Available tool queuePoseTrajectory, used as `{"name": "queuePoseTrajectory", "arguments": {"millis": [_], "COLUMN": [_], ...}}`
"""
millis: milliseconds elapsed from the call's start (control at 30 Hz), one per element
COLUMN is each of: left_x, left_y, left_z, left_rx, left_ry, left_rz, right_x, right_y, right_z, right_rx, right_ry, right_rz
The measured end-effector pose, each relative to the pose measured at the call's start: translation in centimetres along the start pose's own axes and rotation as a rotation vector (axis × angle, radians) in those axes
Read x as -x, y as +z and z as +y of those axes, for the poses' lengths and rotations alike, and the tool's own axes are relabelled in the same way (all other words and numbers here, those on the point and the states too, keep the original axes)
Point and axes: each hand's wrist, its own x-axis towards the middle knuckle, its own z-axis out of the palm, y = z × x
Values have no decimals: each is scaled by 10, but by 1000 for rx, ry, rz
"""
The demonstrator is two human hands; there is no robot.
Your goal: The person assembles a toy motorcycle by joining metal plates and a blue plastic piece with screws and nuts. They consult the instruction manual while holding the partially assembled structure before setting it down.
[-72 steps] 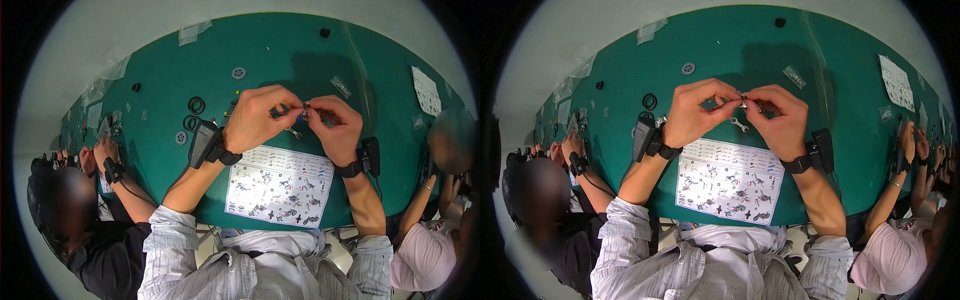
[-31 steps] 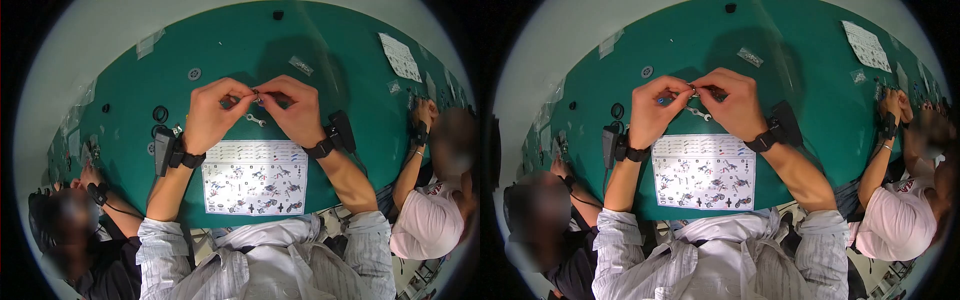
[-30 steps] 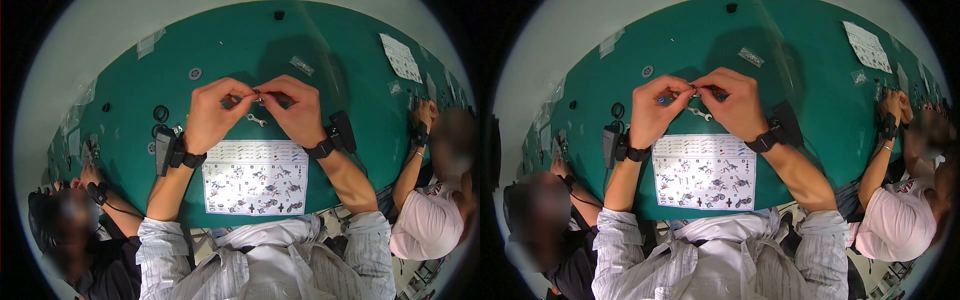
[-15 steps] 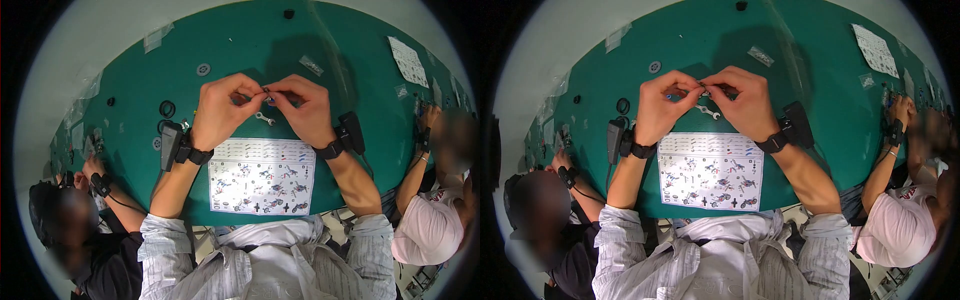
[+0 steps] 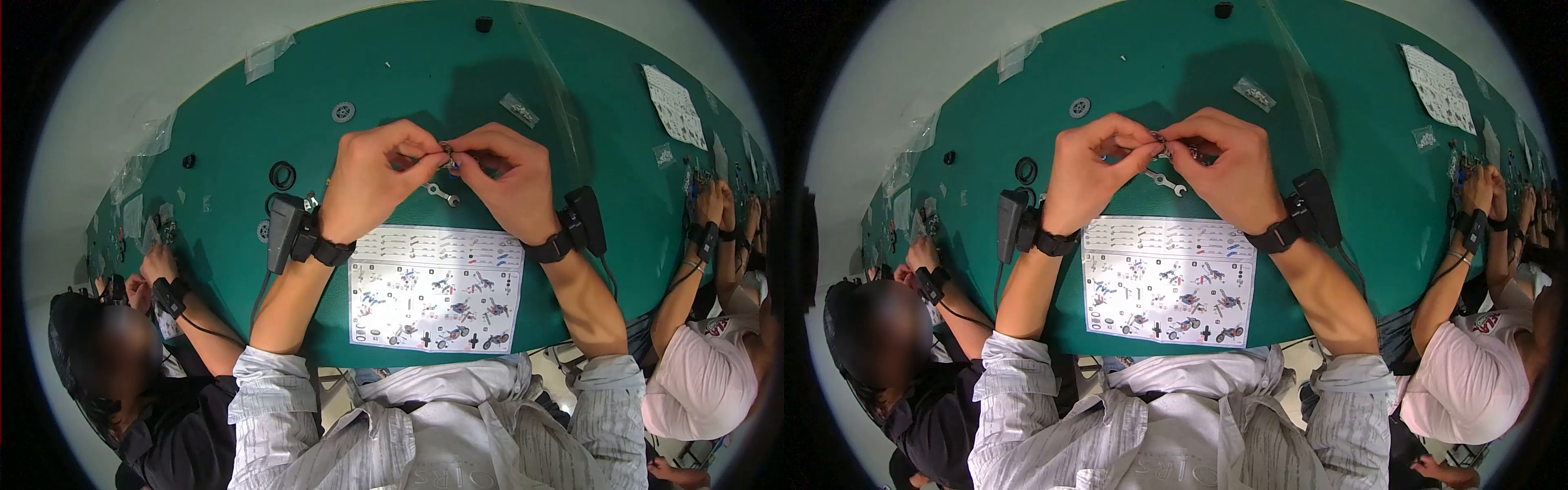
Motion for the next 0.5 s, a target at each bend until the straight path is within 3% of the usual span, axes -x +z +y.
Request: {"name": "queuePoseTrajectory", "arguments": {"millis": [400,500], "left_x": [-1,0], "left_y": [5,1], "left_z": [7,3], "left_rx": [6,-84], "left_ry": [77,124], "left_rz": [111,49], "right_x": [1,1], "right_y": [2,0], "right_z": [-2,-4], "right_rx": [22,62], "right_ry": [-23,-51], "right_rz": [42,29]}}
